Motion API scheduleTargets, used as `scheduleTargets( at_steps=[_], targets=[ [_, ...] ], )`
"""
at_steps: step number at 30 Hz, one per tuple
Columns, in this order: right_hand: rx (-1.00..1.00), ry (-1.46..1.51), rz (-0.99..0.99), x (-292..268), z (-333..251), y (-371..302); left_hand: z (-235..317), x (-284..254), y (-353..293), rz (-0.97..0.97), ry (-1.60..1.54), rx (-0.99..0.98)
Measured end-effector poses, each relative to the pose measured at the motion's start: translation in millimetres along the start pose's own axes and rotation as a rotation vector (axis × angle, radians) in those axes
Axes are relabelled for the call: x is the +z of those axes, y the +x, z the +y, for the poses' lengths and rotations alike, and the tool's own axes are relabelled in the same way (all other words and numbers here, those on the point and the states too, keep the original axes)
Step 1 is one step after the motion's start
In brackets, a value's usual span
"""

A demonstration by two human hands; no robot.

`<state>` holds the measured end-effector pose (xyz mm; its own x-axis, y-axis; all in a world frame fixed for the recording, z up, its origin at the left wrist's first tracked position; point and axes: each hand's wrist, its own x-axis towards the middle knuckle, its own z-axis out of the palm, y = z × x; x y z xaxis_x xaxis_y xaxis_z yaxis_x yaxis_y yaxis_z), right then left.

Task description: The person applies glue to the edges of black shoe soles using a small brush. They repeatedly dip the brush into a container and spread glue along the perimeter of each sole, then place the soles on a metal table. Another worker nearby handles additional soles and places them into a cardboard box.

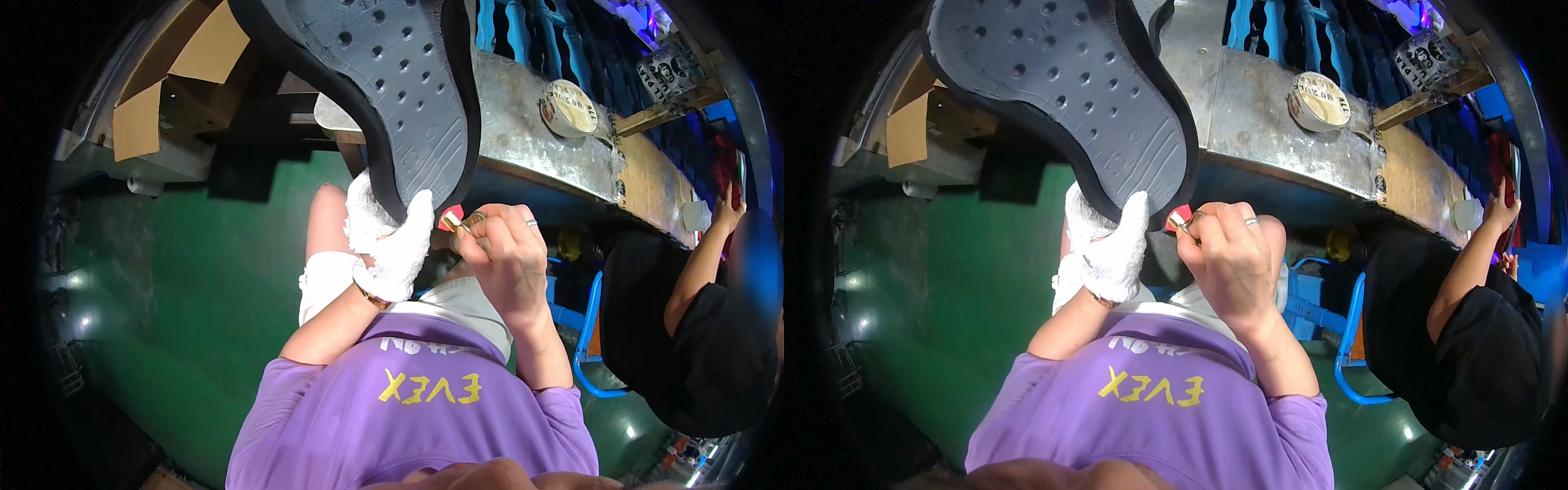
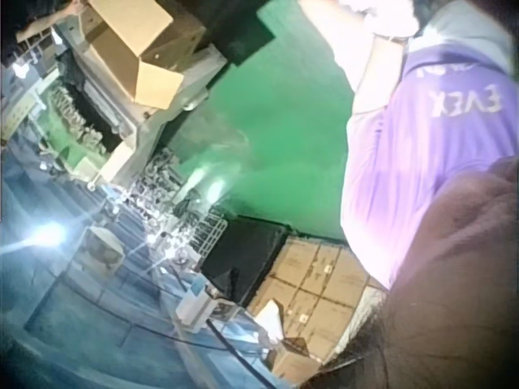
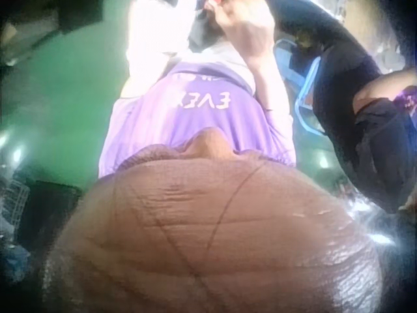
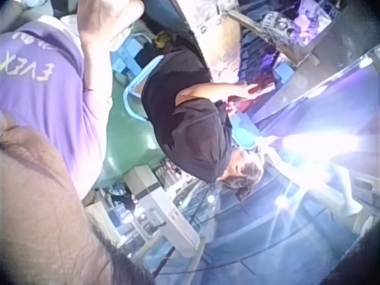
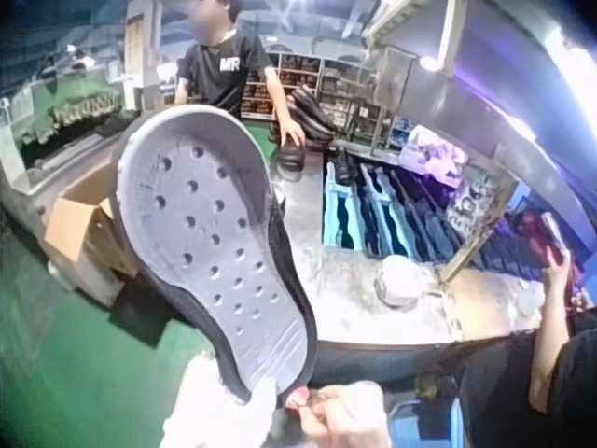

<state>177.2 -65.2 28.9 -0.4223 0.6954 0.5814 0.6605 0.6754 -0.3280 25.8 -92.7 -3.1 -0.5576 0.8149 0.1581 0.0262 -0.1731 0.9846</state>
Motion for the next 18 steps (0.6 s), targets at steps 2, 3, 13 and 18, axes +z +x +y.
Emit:
scheduleTargets(
  at_steps=[2,3,13,18],
  targets=[
    [0.007,-0.043,-0.035,-1.4,-1.3,0.3,-0.2,-0.2,-0.8,-0.001,0.016,-0.009],
    [0.008,-0.065,-0.051,-1.7,-1.7,0.9,-0.3,-0.2,-0.4,-0.004,0.016,-0.016],
    [0.066,-0.054,-0.071,-3.5,-0.7,2.5,-5.5,1.5,1.4,0.006,-0.119,-0.069],
    [0.031,-0.113,-0.019,-2.5,4.2,3.4,11.4,-3.7,9.7,-0.142,-0.003,-0.019]
  ],
)
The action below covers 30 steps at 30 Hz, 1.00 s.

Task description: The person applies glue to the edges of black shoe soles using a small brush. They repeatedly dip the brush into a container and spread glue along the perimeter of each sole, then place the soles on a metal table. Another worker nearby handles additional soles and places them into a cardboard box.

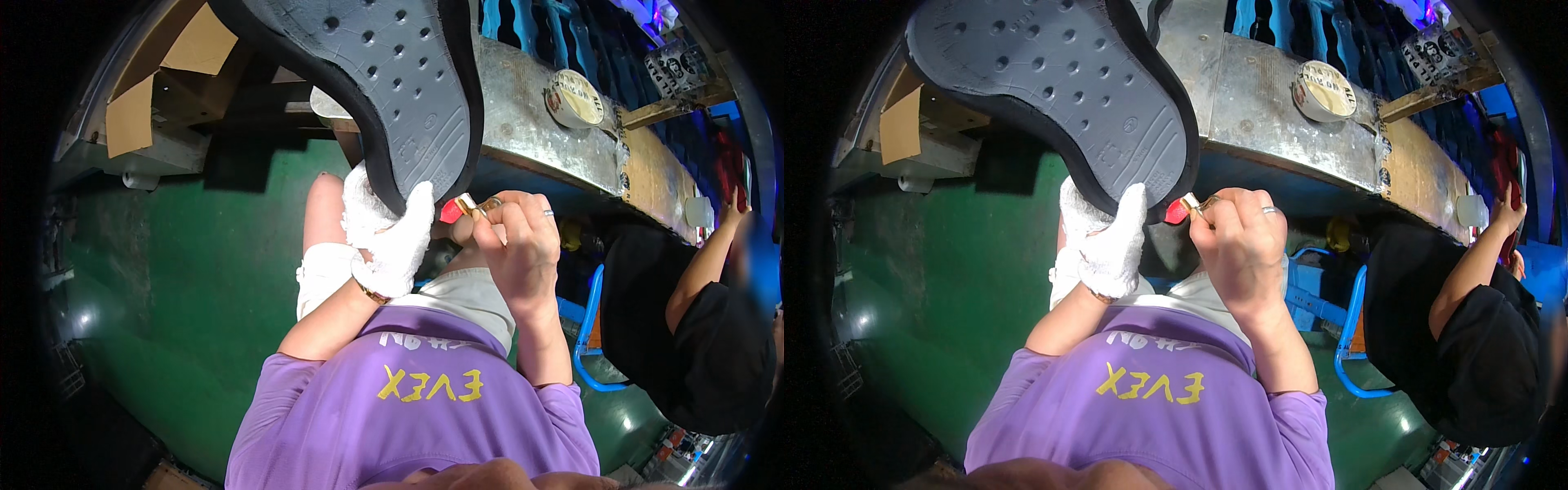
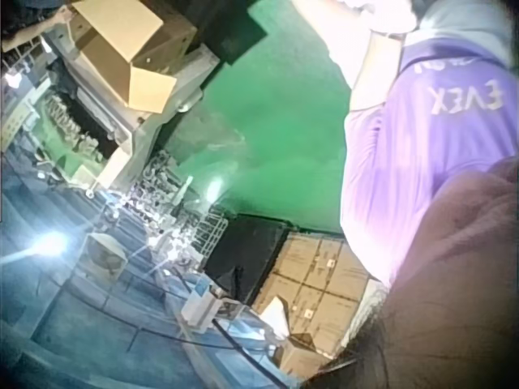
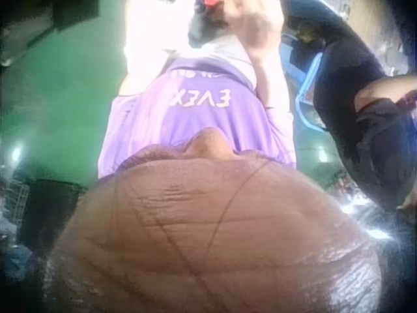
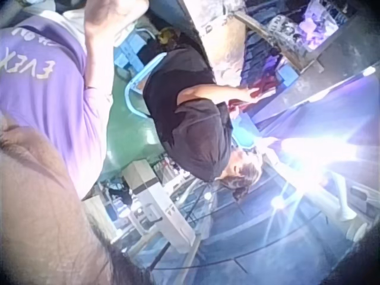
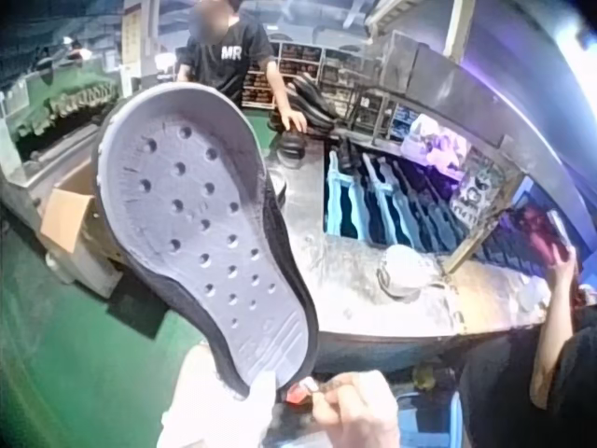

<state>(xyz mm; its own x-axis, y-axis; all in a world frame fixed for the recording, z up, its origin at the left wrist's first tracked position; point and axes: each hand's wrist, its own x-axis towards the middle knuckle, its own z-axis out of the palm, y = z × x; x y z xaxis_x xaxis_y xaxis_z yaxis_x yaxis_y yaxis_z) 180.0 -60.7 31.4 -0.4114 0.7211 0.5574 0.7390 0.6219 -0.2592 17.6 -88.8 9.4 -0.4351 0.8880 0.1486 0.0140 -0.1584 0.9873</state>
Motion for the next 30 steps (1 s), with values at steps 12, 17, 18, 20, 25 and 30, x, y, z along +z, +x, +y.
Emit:
scheduleTargets(
  at_steps=[12,17,18,20,25,30],
  targets=[
    [0.079,0.078,-0.018,-1.5,6.2,-5.1,0.7,2.6,-1.5,0.009,-0.028,0.094],
    [0.080,0.059,0.045,-3.8,12.1,-4.7,-16.3,5.5,-4.4,0.123,-0.126,-0.011],
    [0.076,0.064,0.063,-4.7,12.5,-4.9,-20.0,4.4,-4.3,0.123,-0.119,0.006],
    [0.076,0.109,0.049,-7.2,11.0,-4.6,-19.7,3.5,-4.6,0.110,-0.105,0.016],
    [0.052,0.117,-0.024,-5.2,7.2,-3.7,-5.3,1.6,-4.3,0.022,-0.079,0.019],
    [-0.059,0.078,-0.034,-3.6,6.6,1.7,-7.5,2.6,-7.1,0.056,-0.006,0.037]
  ],
)
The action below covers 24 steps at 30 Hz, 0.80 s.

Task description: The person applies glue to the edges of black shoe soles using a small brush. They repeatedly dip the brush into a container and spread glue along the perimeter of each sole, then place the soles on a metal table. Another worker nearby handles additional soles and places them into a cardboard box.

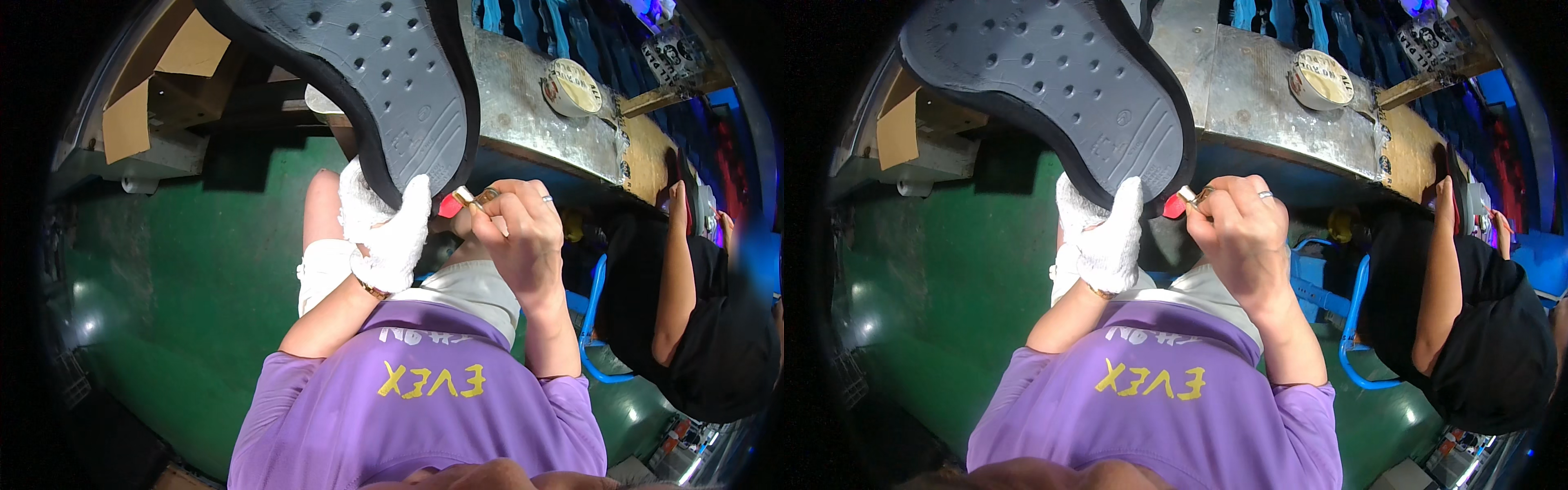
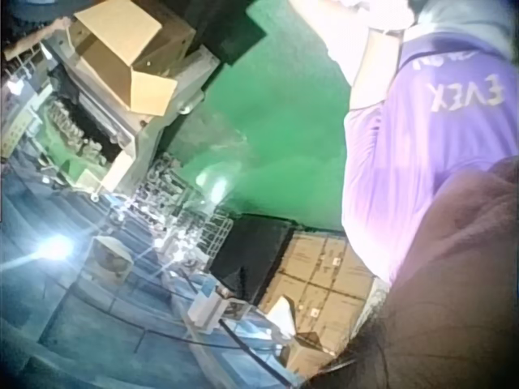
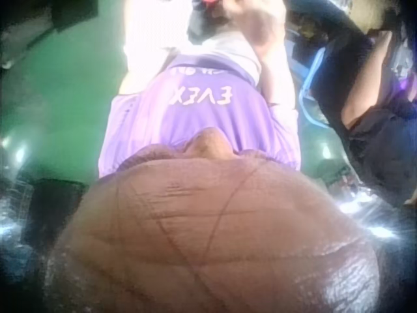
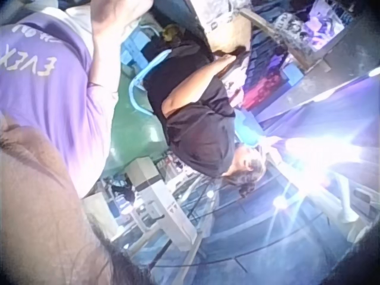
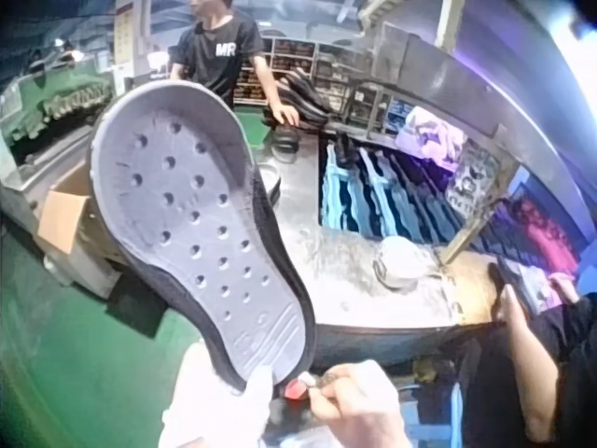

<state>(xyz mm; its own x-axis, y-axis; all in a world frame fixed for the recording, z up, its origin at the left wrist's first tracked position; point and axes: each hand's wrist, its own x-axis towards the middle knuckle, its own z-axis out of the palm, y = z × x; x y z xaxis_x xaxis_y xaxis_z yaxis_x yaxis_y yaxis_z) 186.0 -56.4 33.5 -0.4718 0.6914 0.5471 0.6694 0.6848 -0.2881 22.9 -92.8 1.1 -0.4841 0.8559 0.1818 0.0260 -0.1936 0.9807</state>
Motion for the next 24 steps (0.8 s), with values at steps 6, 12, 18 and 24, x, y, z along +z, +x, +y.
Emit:
scheduleTargets(
  at_steps=[6,12,18,24],
  targets=[
    [-0.057,0.135,-0.013,1.8,-2.0,-1.6,-4.0,6.9,-3.4,0.133,-0.068,-0.057],
    [-0.133,0.289,-0.065,2.3,0.9,-8.1,-13.1,2.6,-0.6,0.121,-0.008,-0.008],
    [-0.152,0.284,-0.002,-1.4,6.5,-20.1,-9.6,1.9,3.3,0.125,-0.130,-0.058],
    [-0.122,0.232,0.039,-0.8,2.5,-18.6,-1.3,2.6,-0.9,0.082,0.020,-0.021]
  ],
)
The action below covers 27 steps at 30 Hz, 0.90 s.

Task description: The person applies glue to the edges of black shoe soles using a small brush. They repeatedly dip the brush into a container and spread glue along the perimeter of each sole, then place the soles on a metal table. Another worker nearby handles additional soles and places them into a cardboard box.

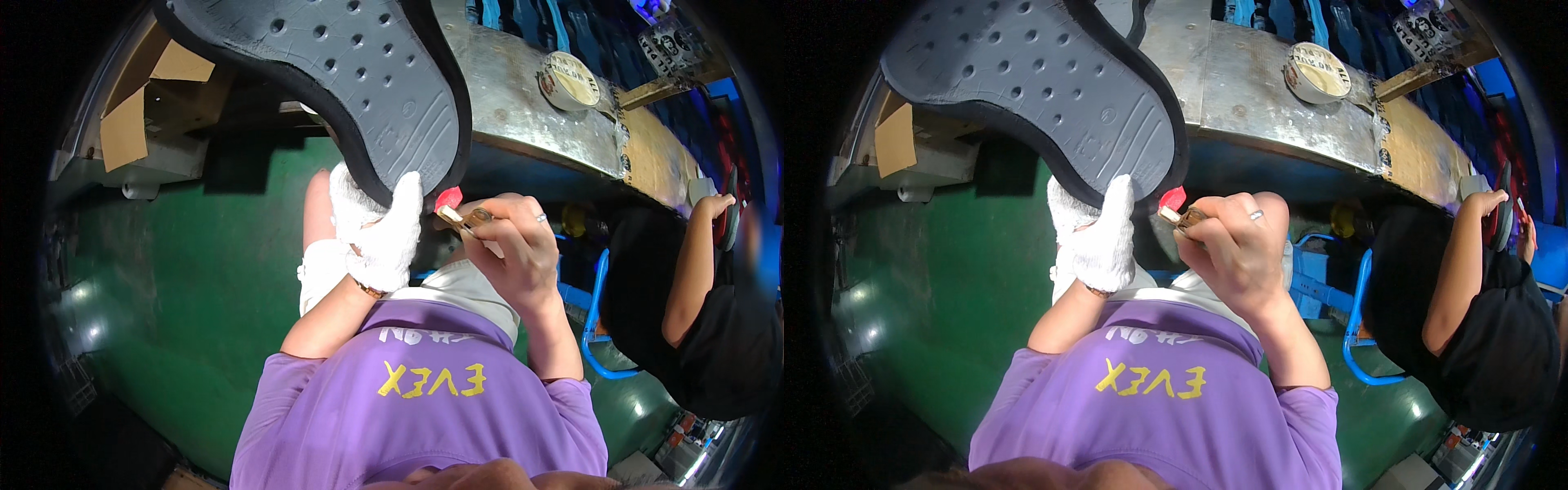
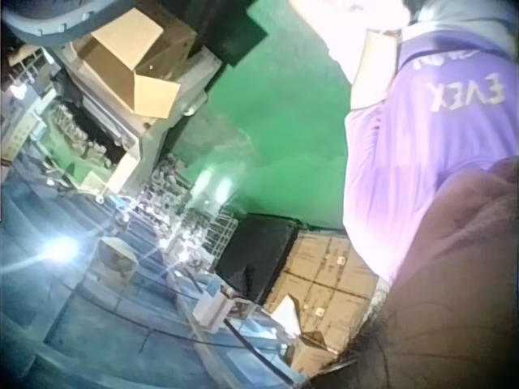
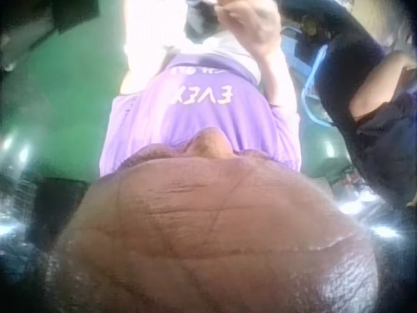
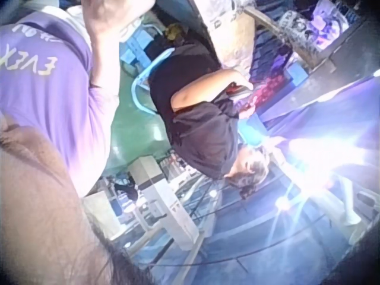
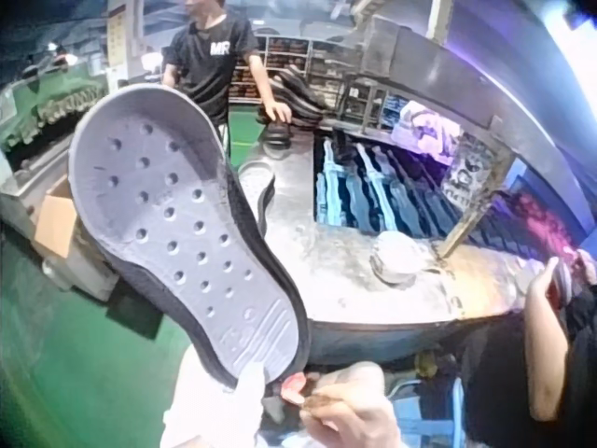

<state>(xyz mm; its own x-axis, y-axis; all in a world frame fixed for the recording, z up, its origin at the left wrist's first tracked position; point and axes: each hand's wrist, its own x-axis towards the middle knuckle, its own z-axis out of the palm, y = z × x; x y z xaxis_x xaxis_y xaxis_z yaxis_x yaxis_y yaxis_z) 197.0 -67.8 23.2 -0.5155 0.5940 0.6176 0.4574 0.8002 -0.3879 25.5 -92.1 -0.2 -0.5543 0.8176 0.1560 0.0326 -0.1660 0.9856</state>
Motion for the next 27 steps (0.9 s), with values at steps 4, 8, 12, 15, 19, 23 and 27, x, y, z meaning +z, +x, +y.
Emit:
scheduleTargets(
  at_steps=[4,8,12,15,19,23,27],
  targets=[
    [0.057,0.023,0.001,3.8,-0.6,-3.4,-1.3,-4.3,-1.7,-0.061,0.009,-0.046],
    [0.053,-0.070,0.037,1.5,7.7,-5.1,7.1,-0.6,-3.0,-0.098,-0.133,-0.023],
    [0.124,-0.111,0.068,0.8,11.4,-4.1,3.2,-1.6,-3.3,-0.138,-0.139,0.023],
    [0.158,-0.140,0.089,1.1,14.7,-5.1,1.5,0.4,-4.6,-0.099,-0.127,0.022],
    [0.177,-0.126,0.116,-4.1,17.8,-9.0,-2.4,-1.6,-3.8,-0.098,-0.173,-0.074],
    [0.136,-0.069,0.081,-7.5,11.1,-4.0,1.1,0.6,-2.4,-0.114,-0.110,0.015],
    [0.091,-0.114,0.011,-2.8,10.4,-0.5,-1.4,4.1,-6.3,-0.038,-0.143,0.005]
  ],
)
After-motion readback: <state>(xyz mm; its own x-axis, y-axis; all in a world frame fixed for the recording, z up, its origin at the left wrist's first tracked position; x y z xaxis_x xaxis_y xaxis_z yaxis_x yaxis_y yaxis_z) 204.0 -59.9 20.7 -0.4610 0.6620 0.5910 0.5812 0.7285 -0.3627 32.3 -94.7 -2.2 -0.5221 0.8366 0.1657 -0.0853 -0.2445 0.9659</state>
